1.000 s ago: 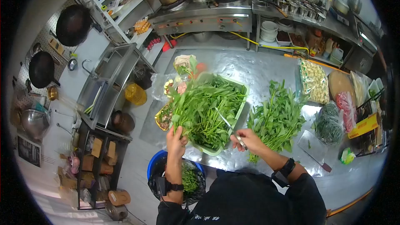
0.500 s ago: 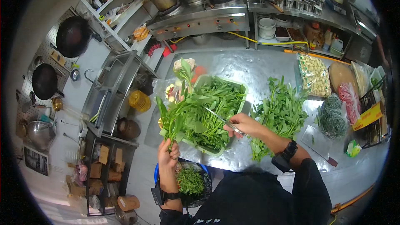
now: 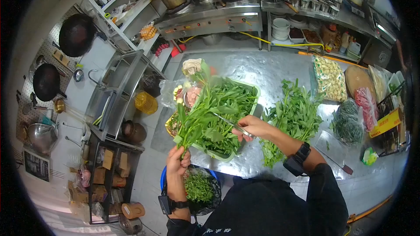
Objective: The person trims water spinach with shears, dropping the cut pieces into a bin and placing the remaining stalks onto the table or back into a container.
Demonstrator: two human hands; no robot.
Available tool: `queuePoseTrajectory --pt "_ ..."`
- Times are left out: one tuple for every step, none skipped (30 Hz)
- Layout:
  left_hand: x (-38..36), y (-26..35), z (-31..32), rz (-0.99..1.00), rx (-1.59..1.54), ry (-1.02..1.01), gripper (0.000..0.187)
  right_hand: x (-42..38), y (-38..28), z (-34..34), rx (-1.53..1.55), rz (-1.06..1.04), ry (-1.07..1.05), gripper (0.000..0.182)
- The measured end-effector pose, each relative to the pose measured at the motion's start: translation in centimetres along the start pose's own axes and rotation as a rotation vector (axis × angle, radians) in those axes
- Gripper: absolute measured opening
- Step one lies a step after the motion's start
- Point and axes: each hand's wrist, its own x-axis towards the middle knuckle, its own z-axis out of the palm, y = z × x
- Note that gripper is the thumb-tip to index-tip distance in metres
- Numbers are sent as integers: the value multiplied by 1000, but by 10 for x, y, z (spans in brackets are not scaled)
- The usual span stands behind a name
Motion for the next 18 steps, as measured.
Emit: queuePoseTrajectory --pt "0 0 1 -6 7 13 14 1 2 0 2 7 0 37" --pt "2 0 3 19 8 61 13 2 6 1 31 2 13 37" --pt "5 0 5 44 6 110 11 3 12 2 59 -1 23 37" --pt "6 0 6 68 4 163 10 2 18 5 87 -2 32 37" --pt "8 -1 6 85 0 186 9 -1 22 7 92 6 39 37" --pt "11 -3 6 100 -5 210 8 -3 26 9 96 15 47 38" --pt "14 -5 5 114 -9 233 7 -7 31 11 102 24 55 38" --pt "17 -8 6 131 0 233 9 -10 36 13 141 17 59 39" --pt "20 -10 6 130 -24 241 9 -11 42 14 162 30 67 39" --pt "23 -12 5 128 -48 250 9 -11 49 16 186 44 75 39" --pt "24 -15 3 125 -69 258 9 -11 57 18 211 58 84 40" --pt "26 -17 3 119 -73 224 9 -12 62 20 218 46 102 39" --pt "27 -18 5 106 -64 232 9 -13 64 21 185 41 140 38" --pt "26 -20 9 91 -55 241 11 -15 64 24 152 37 178 38" --pt "25 -21 12 78 -46 249 12 -17 64 25 117 32 216 37" --pt "25 -22 14 63 -8 223 12 -18 63 25 126 35 225 36" --pt "25 -23 15 49 29 197 12 -19 63 25 134 36 234 36" --pt "25 -23 16 35 67 171 12 -20 62 24 143 37 242 35"
